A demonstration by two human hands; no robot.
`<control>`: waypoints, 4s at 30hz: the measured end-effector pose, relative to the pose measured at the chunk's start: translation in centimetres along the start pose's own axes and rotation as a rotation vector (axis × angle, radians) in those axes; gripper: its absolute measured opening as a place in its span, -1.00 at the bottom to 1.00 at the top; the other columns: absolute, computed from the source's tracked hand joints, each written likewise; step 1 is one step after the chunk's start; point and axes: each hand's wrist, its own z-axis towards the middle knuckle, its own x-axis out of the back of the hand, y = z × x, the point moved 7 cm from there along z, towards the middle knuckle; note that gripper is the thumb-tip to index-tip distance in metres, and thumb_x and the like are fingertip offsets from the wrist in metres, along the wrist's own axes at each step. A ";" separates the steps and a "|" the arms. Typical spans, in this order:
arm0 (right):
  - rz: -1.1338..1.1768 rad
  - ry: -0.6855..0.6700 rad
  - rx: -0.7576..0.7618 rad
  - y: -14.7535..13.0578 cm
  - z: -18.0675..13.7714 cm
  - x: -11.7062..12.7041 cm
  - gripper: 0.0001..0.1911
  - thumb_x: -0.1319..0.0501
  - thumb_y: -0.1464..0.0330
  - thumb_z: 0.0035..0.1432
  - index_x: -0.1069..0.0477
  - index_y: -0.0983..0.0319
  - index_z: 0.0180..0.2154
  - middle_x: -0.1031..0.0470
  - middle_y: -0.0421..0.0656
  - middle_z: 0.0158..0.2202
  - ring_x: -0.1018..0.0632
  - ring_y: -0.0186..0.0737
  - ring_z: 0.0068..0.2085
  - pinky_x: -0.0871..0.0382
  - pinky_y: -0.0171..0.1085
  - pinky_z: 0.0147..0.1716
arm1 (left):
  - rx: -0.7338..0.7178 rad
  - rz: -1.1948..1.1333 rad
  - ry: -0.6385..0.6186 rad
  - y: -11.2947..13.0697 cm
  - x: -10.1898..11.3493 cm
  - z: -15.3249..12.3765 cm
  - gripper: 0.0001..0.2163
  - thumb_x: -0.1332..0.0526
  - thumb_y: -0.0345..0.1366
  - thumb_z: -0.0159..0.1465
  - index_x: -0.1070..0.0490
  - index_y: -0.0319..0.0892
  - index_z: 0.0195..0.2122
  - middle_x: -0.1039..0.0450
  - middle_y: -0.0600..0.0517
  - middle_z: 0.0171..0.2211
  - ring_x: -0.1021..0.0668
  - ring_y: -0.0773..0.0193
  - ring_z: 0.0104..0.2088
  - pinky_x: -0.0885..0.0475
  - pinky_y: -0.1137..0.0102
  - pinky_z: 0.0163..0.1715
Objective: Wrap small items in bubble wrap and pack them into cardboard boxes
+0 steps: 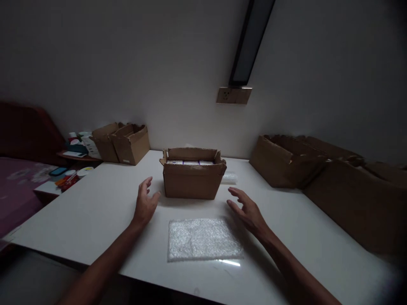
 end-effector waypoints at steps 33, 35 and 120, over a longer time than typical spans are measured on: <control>-0.172 -0.209 -0.105 0.7 -0.5 -1.8 -0.66 -0.13 0.22 0.18 -0.46 0.16 -0.05 -0.59 -0.05 -0.06 -0.59 0.03 -0.08 -0.44 -0.06 -0.10 | 0.076 -0.155 -0.164 -0.8 -5.4 -0.3 -0.49 -0.27 -0.30 0.04 -0.28 -0.21 0.05 -0.44 -0.17 0.03 -0.49 0.01 0.06 -0.34 0.07 0.13; -0.317 -0.169 -0.116 0.4 -0.9 -0.2 -0.70 -0.14 0.20 0.19 -0.52 0.16 -0.13 -0.61 -0.05 -0.11 -0.59 0.05 -0.11 -0.42 -0.01 -0.08 | -0.026 -0.072 0.003 0.9 -3.2 -1.4 -0.49 -0.26 -0.32 0.09 -0.26 -0.19 0.10 -0.39 -0.17 0.08 -0.43 0.02 0.13 -0.26 0.04 0.20; 0.295 -0.150 -0.299 -2.1 -10.2 -1.1 -0.42 -0.23 0.06 0.14 -0.32 0.16 0.14 -0.54 -0.06 -0.15 -0.57 -0.05 -0.12 -0.45 -0.12 -0.10 | 0.249 -0.018 -0.551 0.7 -1.9 -12.8 -0.42 -0.21 -0.18 0.24 -0.18 -0.17 0.27 -0.47 -0.13 -0.05 -0.52 0.16 -0.03 -0.38 0.28 0.00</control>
